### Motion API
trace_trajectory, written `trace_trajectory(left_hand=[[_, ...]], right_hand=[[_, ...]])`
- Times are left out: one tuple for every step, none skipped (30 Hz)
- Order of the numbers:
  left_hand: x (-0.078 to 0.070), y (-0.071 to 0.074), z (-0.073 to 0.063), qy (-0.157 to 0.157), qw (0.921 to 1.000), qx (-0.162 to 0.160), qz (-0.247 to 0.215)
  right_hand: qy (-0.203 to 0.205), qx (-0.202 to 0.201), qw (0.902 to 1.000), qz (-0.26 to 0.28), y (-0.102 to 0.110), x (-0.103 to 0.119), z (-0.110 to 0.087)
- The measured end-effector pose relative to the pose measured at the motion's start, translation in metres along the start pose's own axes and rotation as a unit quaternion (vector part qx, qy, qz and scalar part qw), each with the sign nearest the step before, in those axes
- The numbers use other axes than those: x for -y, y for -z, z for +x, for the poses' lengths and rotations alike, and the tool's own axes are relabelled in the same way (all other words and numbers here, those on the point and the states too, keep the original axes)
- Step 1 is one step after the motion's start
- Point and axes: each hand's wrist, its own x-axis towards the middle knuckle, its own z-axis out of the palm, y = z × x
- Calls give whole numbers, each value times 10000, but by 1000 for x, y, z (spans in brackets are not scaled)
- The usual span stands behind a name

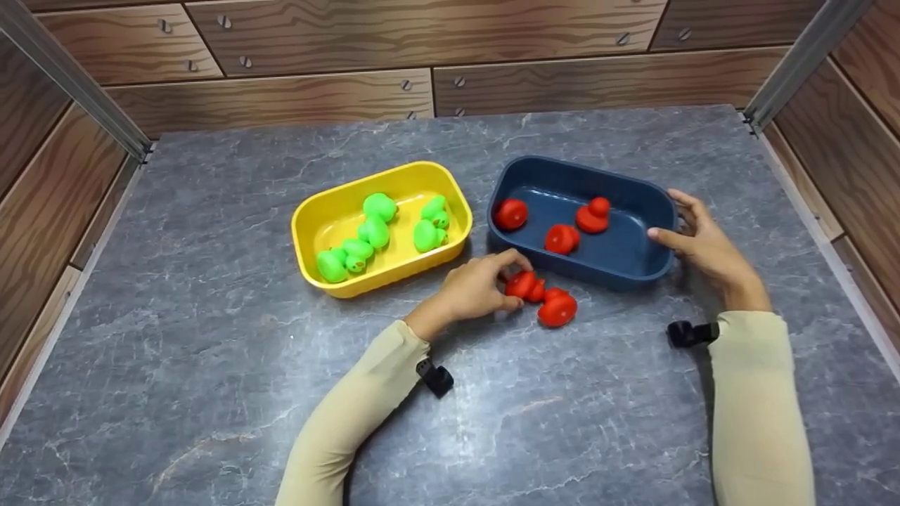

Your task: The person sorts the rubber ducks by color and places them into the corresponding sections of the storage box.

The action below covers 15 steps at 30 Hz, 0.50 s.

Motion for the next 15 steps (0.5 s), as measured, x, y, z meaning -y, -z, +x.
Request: trace_trajectory(left_hand=[[0, 0, -1, -19, 10000, 7, -25], [1, 1, -1, -45, 10000, 11, -50], [1, 1, -2, -72, 9999, 10, -85], [1, 2, -3, -92, 9999, 11, -123], [0, 3, -4, -111, 9998, 9, -148], [-1, 4, -5, -147, 9997, 7, -180], [-1, 6, -6, -177, 9996, 5, -216], [-2, 7, -7, -203, 9995, -1, -254], [-3, 9, -8, -226, 9993, -3, -306], [-4, 10, -9, -251, 9990, 1, -357], [-6, 11, -10, -277, 9988, -2, -408], [-7, 12, -11, -304, 9984, 0, -476], [-8, 13, -12, -322, 9981, -8, -532], [-9, 14, -13, -330, 9978, -20, -581], [-10, 14, -13, -348, 9975, -31, -620]], right_hand=[[-12, -4, 10000, 24, 0, 0, 0], [-24, -10, 10000, 32, 0, 0, 0], [-31, -16, 10000, -4, 0, 0, -1], [-43, -20, 10000, -26, 0, 0, -1], [-56, -25, 10000, -42, 0, 0, -1], [-69, -24, 10000, -52, 0, 0, -1], [-74, -22, 10000, -43, 0, 0, 0], [-68, -27, 10000, -18, 0, 0, 0], [-57, -28, 10000, -3, 0, 0, 0], [-47, -28, 10000, -2, 0, 0, 0], [-17, -26, 10000, -28, 0, 0, 0], [9, -23, 10000, -56, 0, 0, -1], [33, -17, 10000, -92, 0, 0, -1], [54, -12, 9999, -148, 0, 0, -1], [64, 4, 9998, -213, 0, 0, -1]])
